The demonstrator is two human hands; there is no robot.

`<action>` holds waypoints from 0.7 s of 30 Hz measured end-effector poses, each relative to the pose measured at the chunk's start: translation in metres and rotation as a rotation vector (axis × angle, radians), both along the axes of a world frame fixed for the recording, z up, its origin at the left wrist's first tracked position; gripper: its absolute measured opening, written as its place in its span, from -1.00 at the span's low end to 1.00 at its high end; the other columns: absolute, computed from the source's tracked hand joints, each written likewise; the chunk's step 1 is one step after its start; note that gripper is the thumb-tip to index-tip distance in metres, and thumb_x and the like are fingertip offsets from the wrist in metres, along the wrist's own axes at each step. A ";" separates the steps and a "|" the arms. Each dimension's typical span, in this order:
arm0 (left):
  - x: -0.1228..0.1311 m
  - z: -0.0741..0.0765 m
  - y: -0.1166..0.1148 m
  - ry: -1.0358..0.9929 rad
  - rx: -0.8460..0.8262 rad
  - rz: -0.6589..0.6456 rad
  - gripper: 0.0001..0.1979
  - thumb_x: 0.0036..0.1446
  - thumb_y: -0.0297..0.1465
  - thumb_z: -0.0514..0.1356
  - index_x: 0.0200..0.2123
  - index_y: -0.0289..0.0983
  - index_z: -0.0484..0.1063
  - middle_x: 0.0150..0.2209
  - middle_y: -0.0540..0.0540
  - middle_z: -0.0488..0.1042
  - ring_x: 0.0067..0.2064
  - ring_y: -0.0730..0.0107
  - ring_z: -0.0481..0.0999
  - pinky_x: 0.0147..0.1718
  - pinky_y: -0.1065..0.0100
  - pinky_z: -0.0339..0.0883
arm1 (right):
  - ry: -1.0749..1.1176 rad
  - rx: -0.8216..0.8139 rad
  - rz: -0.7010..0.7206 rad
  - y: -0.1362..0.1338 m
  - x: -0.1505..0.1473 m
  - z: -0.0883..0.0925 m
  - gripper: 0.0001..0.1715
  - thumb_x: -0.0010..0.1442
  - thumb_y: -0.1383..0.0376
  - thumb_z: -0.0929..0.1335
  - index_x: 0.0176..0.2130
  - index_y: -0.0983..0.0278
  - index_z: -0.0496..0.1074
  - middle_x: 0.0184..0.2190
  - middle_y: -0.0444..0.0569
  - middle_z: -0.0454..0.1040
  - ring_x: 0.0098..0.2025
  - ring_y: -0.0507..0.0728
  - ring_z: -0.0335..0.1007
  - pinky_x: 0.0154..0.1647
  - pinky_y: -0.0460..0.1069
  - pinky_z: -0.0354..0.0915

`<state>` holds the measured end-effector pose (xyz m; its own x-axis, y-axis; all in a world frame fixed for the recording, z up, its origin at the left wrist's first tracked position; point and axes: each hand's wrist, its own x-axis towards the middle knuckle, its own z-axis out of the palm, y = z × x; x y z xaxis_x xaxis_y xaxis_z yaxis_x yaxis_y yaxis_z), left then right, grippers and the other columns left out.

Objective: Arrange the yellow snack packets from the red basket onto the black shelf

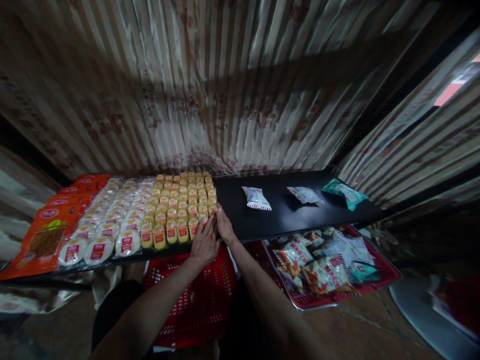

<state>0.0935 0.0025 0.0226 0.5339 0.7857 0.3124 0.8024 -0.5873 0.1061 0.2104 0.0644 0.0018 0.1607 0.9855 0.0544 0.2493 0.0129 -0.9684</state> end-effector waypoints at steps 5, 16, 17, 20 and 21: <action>-0.001 -0.004 0.002 -0.017 0.014 0.007 -0.40 0.27 -0.28 -0.04 0.31 -0.42 0.06 0.35 -0.27 0.05 0.40 0.20 -0.10 0.35 0.00 -0.25 | -0.002 0.005 0.009 0.001 0.003 0.000 -0.09 0.21 -0.26 0.03 0.23 0.22 0.29 0.29 -0.03 0.23 0.36 0.15 0.03 0.41 0.10 -0.11; 0.000 -0.012 0.002 -0.035 0.088 0.006 -0.46 0.28 -0.27 -0.05 0.23 -0.45 0.23 0.30 -0.33 0.16 0.38 0.12 -0.02 0.33 -0.04 -0.17 | 0.128 0.016 -0.007 0.047 -0.001 0.013 -0.18 0.26 -0.21 0.07 0.25 0.20 0.26 0.25 -0.05 0.30 0.31 0.14 0.15 0.34 0.11 0.06; 0.000 -0.012 0.002 -0.033 0.093 0.006 -0.46 0.27 -0.26 -0.04 0.22 -0.46 0.25 0.29 -0.33 0.18 0.38 0.12 0.00 0.33 -0.03 -0.17 | 0.139 0.028 0.016 0.048 -0.003 0.013 -0.20 0.26 -0.20 0.07 0.24 0.19 0.27 0.23 -0.05 0.32 0.29 0.14 0.18 0.32 0.10 0.09; 0.000 -0.013 0.003 -0.035 0.097 0.009 -0.47 0.27 -0.26 -0.04 0.19 -0.46 0.29 0.28 -0.33 0.21 0.37 0.12 0.04 0.33 -0.01 -0.15 | 0.147 0.041 0.036 0.050 -0.005 0.012 -0.20 0.26 -0.20 0.08 0.22 0.20 0.31 0.21 -0.04 0.34 0.27 0.15 0.22 0.30 0.10 0.13; 0.000 -0.014 0.003 -0.036 0.100 0.011 -0.47 0.27 -0.26 -0.04 0.18 -0.47 0.30 0.28 -0.33 0.21 0.36 0.11 0.05 0.33 0.00 -0.14 | 0.125 0.052 0.028 0.051 -0.005 0.011 -0.18 0.26 -0.21 0.06 0.22 0.21 0.31 0.22 -0.03 0.34 0.27 0.15 0.22 0.29 0.10 0.14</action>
